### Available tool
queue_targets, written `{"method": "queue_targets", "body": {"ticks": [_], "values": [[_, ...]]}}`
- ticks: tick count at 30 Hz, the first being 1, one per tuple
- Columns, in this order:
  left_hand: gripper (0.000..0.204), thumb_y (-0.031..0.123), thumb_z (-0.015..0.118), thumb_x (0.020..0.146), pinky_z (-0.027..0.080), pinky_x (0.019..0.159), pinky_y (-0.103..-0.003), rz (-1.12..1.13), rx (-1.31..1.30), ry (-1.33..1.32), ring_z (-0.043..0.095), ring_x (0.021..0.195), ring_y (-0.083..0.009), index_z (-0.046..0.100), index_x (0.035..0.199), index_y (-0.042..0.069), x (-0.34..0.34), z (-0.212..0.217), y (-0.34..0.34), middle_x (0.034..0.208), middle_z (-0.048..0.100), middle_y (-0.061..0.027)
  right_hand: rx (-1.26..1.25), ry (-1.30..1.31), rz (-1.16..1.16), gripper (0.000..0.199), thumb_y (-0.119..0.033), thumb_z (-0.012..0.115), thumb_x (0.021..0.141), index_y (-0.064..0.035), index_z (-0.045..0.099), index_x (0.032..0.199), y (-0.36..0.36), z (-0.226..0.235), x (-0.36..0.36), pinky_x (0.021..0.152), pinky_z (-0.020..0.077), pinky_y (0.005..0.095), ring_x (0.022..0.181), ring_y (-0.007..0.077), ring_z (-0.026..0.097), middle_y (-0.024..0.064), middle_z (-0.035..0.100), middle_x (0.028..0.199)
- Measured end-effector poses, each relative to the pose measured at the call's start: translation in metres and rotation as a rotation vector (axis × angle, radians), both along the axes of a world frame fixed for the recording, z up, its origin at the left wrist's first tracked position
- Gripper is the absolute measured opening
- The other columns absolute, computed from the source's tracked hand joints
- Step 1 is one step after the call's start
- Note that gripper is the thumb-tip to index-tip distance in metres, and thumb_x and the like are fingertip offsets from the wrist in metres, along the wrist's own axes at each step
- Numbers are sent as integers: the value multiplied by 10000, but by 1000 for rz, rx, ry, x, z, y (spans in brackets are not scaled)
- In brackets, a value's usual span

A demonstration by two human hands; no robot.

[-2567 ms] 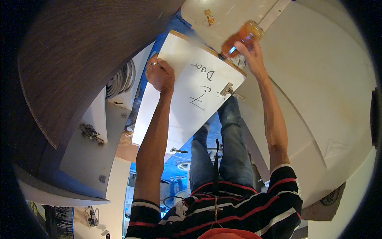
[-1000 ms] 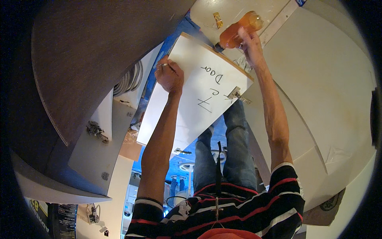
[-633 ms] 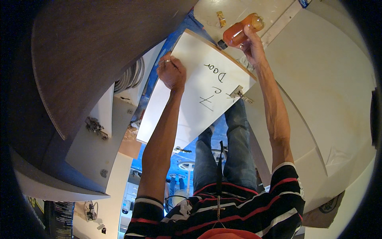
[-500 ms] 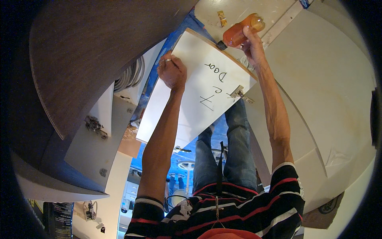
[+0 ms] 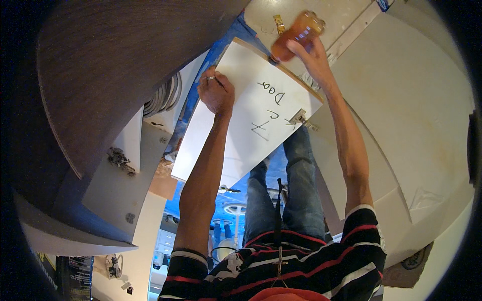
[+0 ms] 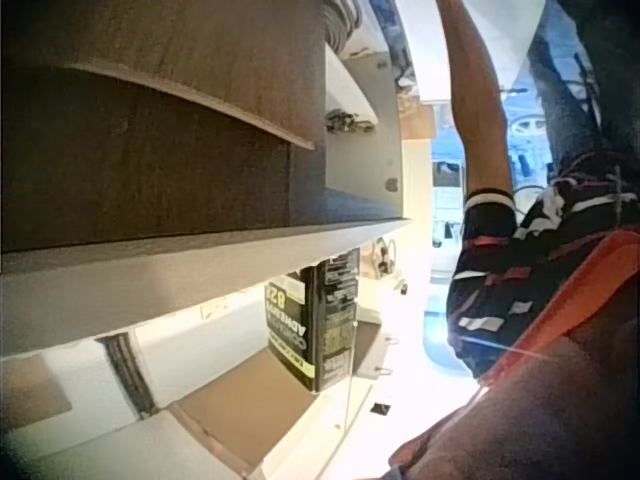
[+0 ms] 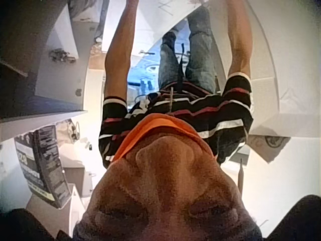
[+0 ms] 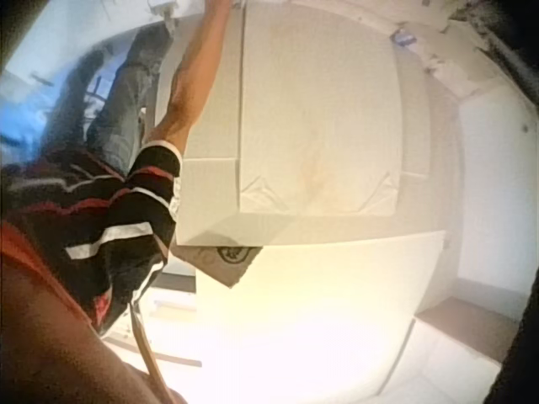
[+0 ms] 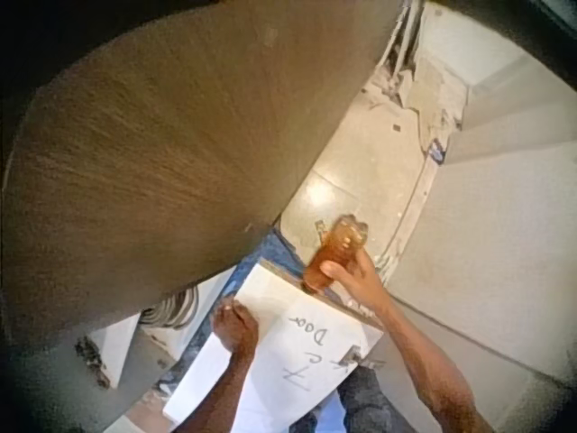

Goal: The person sands a wooden panel, marks it with a pencil, and applies glue to the edges of a white cabinet door. The person then places the panel aside and walks around the room.

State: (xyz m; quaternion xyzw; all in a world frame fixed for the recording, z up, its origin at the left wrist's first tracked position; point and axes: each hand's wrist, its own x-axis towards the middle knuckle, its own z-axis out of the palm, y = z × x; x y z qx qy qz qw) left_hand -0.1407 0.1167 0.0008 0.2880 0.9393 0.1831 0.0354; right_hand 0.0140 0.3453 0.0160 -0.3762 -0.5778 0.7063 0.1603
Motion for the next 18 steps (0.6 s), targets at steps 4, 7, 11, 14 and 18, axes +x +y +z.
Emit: {"method": "queue_targets", "body": {"ticks": [4, 7, 11, 14, 18], "values": [[285, 190, 478, 969, 485, 849, -482, 12, -45, 2, 646, 1008, -334, 664, 1112, 30, 0, 0, 0, 1075, 693, -144, -122, 16, -98, 578, -230, 747, 921, -6, 480, 1382, -3, 5, 20, 1053, 465, 396, 1185, 225, 599, 109, 622, 1278], [287, 191, 478, 970, 487, 843, -486, 24, -51, -46, 646, 1014, -330, 666, 1118, 33, 0, 1, 0, 1074, 694, -142, -36, 31, -27, 597, -269, 742, 932, -3, 465, 1388, 3, -2, -9, 976, 520, 398, 1156, 232, 615, 126, 619, 1269], [319, 230, 457, 996, 492, 836, -499, 2, -7, -4, 653, 976, -366, 675, 1099, 20, 0, 0, 0, 1064, 695, -156, -47, 159, -23, 569, -304, 742, 934, -3, 480, 1340, 1, -9, -79, 903, 549, 367, 1074, 210, 636, 114, 625, 1209], [306, 227, 463, 997, 491, 830, -494, 5, -12, -5, 652, 980, -365, 672, 1101, 29, 1, -1, 0, 1071, 694, -153, -92, 220, -32, 449, -263, 721, 949, -13, 543, 1276, 4, -12, -103, 929, 513, 321, 1041, 160, 626, 65, 653, 1145], [285, 216, 464, 996, 493, 819, -491, 3, -26, 11, 651, 976, -361, 666, 1097, 42, 0, -1, 1, 1069, 692, -151, -76, 132, -21, 641, -361, 762, 910, 7, 476, 1350, 7, -14, -84, 878, 586, 395, 1082, 239, 660, 145, 633, 1215]]}}
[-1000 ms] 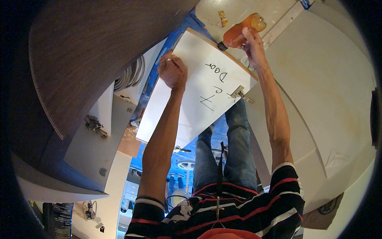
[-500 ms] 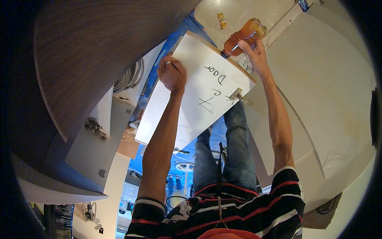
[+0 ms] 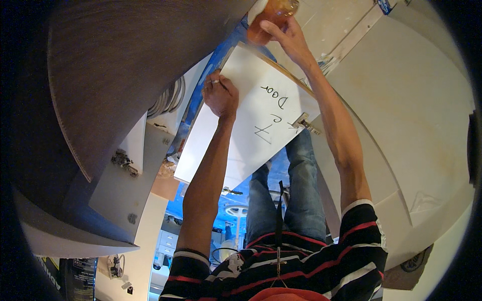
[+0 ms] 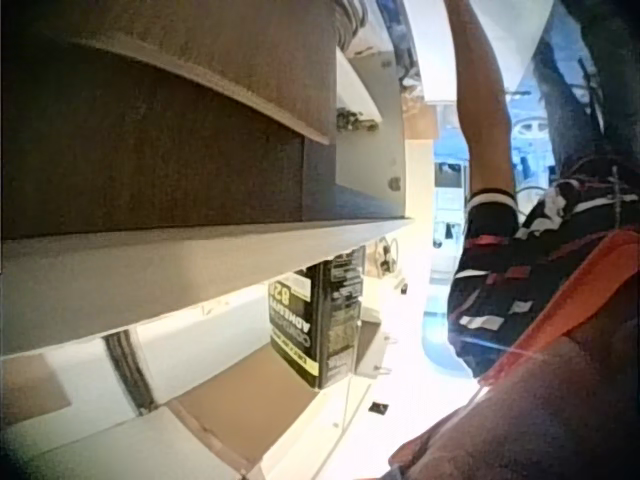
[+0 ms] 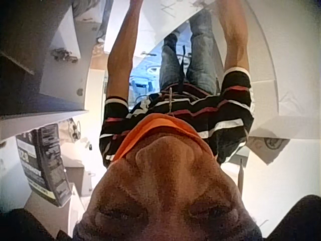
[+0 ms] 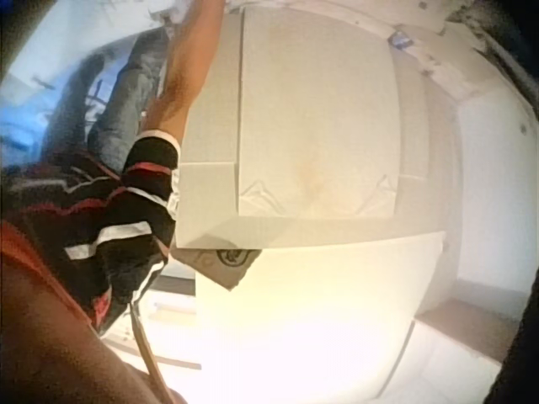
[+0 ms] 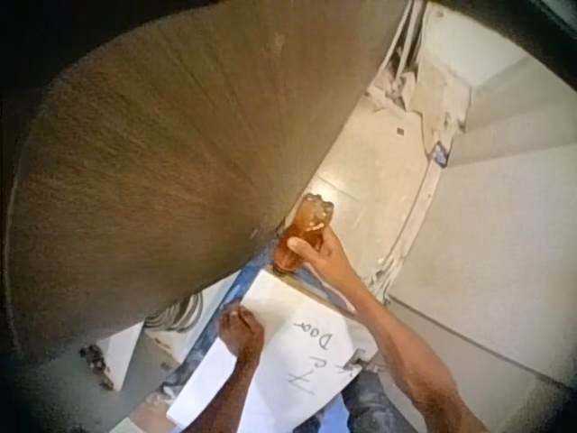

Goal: The person sands a wooden panel, marks it with a pencil, and applies glue to the edges of a white cabinet door. The person then places the panel aside and walks around the room.

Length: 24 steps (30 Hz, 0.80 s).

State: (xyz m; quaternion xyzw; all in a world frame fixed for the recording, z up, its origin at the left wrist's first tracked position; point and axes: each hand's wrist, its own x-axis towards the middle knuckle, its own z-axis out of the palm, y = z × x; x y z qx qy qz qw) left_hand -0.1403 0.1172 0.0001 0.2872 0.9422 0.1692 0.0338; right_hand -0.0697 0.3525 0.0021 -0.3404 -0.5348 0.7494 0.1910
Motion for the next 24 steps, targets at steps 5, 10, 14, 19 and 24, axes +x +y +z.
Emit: {"method": "queue_targets", "body": {"ticks": [5, 10, 14, 19, 24], "values": [[267, 202, 469, 988, 490, 831, -488, -2, -5, -3, 650, 991, -349, 655, 1097, 44, -1, -1, 0, 1061, 694, -157, -28, 1, -9, 642, -380, 765, 903, 7, 483, 1331, 1, -2, 4, 887, 589, 399, 1100, 231, 660, 144, 648, 1193], [264, 183, 486, 969, 491, 856, -478, 10, 8, -42, 647, 1030, -339, 654, 1107, 35, -1, -1, -2, 1062, 702, -163, 42, 20, 22, 591, -385, 756, 908, -4, 515, 1290, -1, -5, -22, 883, 564, 384, 1053, 216, 654, 124, 658, 1142], [273, 184, 482, 969, 490, 869, -480, 6, -2, -26, 648, 1032, -339, 664, 1104, 33, -1, 0, 0, 1063, 701, -163, 180, -129, 68, 638, -378, 765, 904, 4, 482, 1329, -1, -1, -5, 883, 589, 404, 1090, 228, 663, 140, 655, 1176], [282, 182, 476, 968, 489, 875, -480, 13, -19, -24, 648, 1032, -334, 675, 1101, 35, 0, 1, 0, 1071, 700, -157, 0, 46, 14, 654, -359, 774, 899, 11, 467, 1344, -6, -1, -11, 888, 588, 404, 1098, 227, 652, 135, 640, 1209], [290, 191, 470, 969, 490, 871, -484, 1, -1, -8, 649, 1014, -335, 671, 1099, 26, -1, -2, -4, 1069, 695, -150, 7, 16, 35, 665, -351, 762, 909, 3, 442, 1372, -6, -7, -13, 901, 589, 407, 1102, 231, 649, 145, 615, 1253]]}}
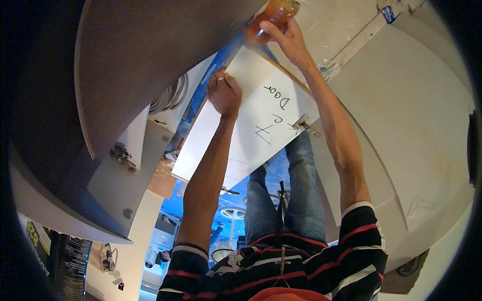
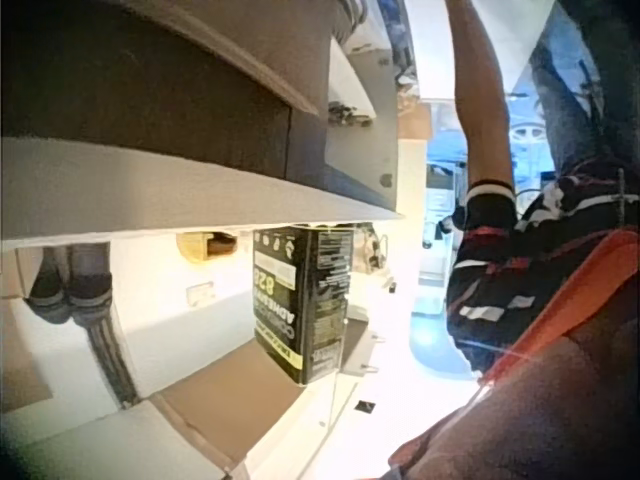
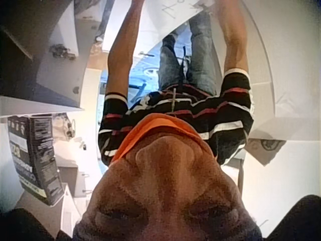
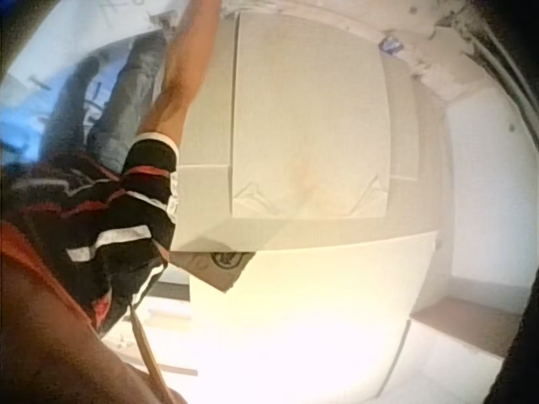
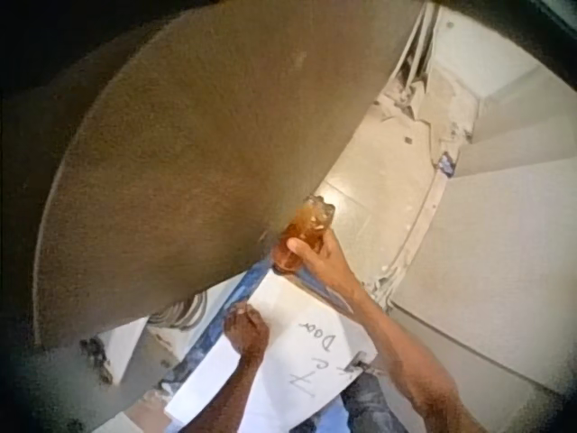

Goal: The person sands a wooden panel, marks it with a pencil, and applies glue to the edges of a white cabinet door. The person then places the panel aside and walks around the room.

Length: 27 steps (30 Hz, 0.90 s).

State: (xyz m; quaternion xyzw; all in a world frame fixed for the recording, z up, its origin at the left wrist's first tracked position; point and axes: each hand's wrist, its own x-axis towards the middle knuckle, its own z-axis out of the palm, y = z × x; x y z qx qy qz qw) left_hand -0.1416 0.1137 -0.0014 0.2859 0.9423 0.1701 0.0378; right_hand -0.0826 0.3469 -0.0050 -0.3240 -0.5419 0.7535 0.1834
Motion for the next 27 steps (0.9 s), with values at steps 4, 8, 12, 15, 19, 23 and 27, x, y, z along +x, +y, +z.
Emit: {"method": "queue_targets", "body": {"ticks": [4, 8, 12, 15, 19, 23, 27], "values": [[285, 196, 470, 970, 491, 846, -484, -9, 27, 9, 649, 979, -339, 666, 1091, 29, 1, -1, 0, 1052, 693, -147, 47, -73, 0, 665, -344, 756, 913, 3, 431, 1378, 4, 9, 51, 901, 597, 422, 1108, 240, 646, 155, 603, 1266], [255, 188, 477, 966, 490, 821, -484, -1, 71, 43, 655, 953, -338, 662, 1073, 48, 1, 2, 3, 1020, 691, -149, 44, -29, -35, 653, -337, 751, 916, -6, 432, 1379, 0, 14, 45, 899, 603, 429, 1125, 270, 643, 151, 589, 1236], [241, 190, 485, 959, 492, 816, -477, 8, 56, 54, 658, 946, -340, 660, 1050, 50, 1, 1, 2, 996, 691, -157, -11, 83, -61, 600, -328, 758, 910, -20, 455, 1328, -7, 6, -10, 906, 604, 435, 1065, 271, 668, 154, 581, 1236], [240, 201, 510, 945, 501, 809, -470, -5, -31, 20, 665, 927, -328, 663, 1041, 44, 0, -5, -1, 981, 692, -172, -76, 54, -104, 480, -356, 725, 929, -56, 515, 1240, -10, 5, -17, 871, 601, 428, 971, 249, 696, 116, 652, 1107], [247, 244, 534, 907, 529, 657, -416, -101, -378, 133, 669, 734, -295, 691, 967, 63, 2, -9, -6, 887, 690, -133, -177, -12, -101, 381, -429, 509, 1026, -72, 629, 1077, -6, 28, 34, 826, 581, 397, 852, 218, 698, 91, 706, 985], [274, 202, 577, 885, 357, 1033, -531, -86, 211, -34, 541, 1211, -284, 698, 1085, 60, 2, 1, -24, 1246, 650, -89, -287, -90, -184, 420, -529, 563, 975, -130, 597, 1102, -24, 67, 91, 814, 547, 352, 950, 177, 649, 17, 669, 1019], [390, 215, 588, 887, 265, 1150, -597, 294, 304, -144, 437, 1305, -443, 607, 1242, 54, 56, 27, -70, 1331, 553, -192, -582, -49, 74, 412, -482, 646, 933, -126, 638, 1139, -66, 93, 124, 676, 498, 338, 819, 184, 589, 36, 632, 977]]}}
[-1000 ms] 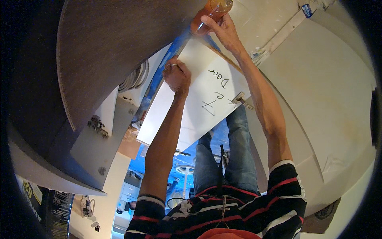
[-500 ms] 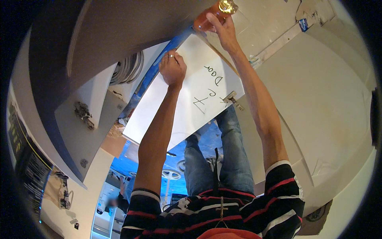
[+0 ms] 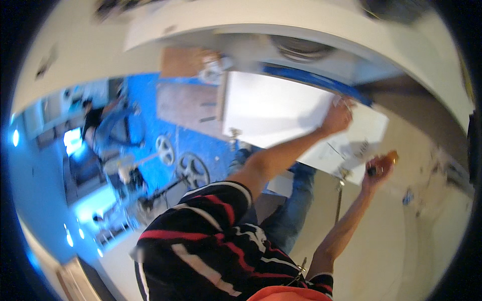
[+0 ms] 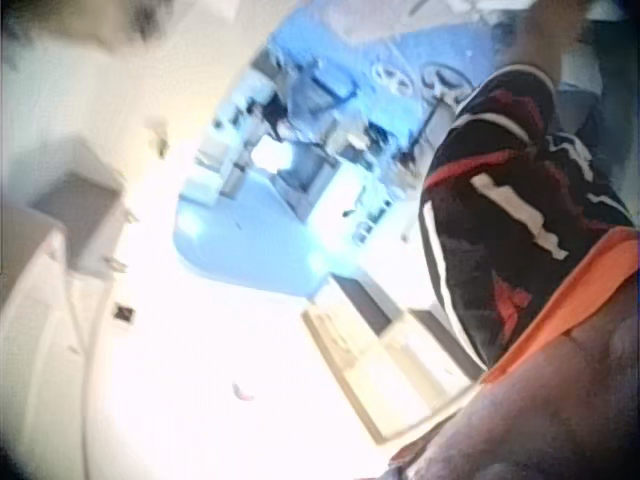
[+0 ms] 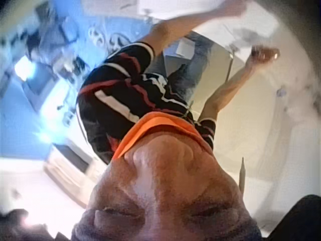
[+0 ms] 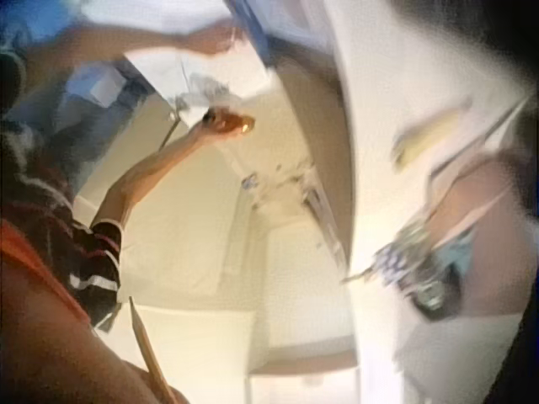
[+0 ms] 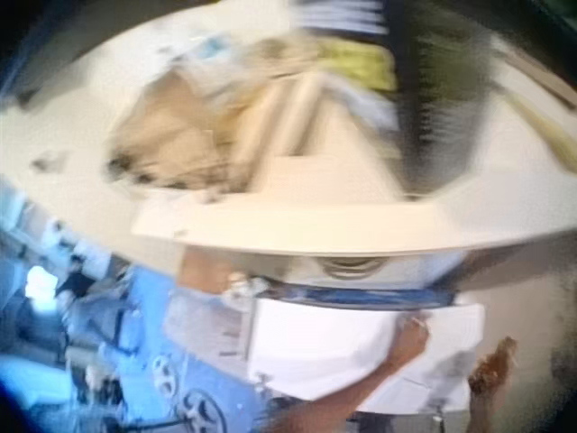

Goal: The person sands a wooden panel, marks it with a pencil, and applies glue to the edges of a white cabinet door. The person then places the panel aside and walks around the room.

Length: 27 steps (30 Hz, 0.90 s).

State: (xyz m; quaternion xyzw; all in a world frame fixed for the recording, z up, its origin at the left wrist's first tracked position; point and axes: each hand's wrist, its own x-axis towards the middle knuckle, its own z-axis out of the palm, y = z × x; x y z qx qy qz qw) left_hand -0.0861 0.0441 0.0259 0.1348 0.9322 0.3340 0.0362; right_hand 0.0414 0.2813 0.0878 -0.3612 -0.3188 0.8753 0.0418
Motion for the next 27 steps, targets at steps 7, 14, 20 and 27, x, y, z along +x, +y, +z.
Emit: {"method": "queue_targets", "body": {"ticks": [7, 14, 20, 27], "values": [[253, 117, 554, 914, 410, 1053, -492, 803, 293, -223, 502, 1209, -424, 593, 1133, -3, 194, 24, -129, 1256, 538, -246, -141, -67, 758, 499, -552, 581, 947, -83, 621, 1113, -116, 9, -86, 714, 543, 310, 843, 181, 647, 58, 674, 954], [421, 273, 547, 990, 414, 1072, -468, 1503, 858, -914, 513, 1259, -336, 494, 1344, 50, 279, -10, -189, 1317, 536, -171, 164, -45, 1328, 590, -570, 558, 953, -80, 584, 1279, -227, 1, -208, 859, 536, 332, 1045, 191, 645, 93, 667, 1149], [579, 417, 543, 1004, 382, 1101, -517, 1520, 1471, -953, 467, 1321, -329, 363, 1456, 102, 260, -7, -185, 1424, 468, -129, 624, 113, 1682, 529, -420, 390, 1067, -83, 467, 1466, -263, -54, -262, 1171, 292, 359, 1399, 211, 378, 106, 430, 1493], [645, 526, 547, 992, 394, 1104, -528, 1584, 1602, -1003, 453, 1345, -326, 336, 1468, 145, 249, -5, -192, 1448, 437, -112, 827, 105, 1876, 481, -369, 419, 1039, -44, 513, 1381, -284, -60, -250, 1112, 315, 365, 1285, 232, 455, 112, 519, 1355]]}}
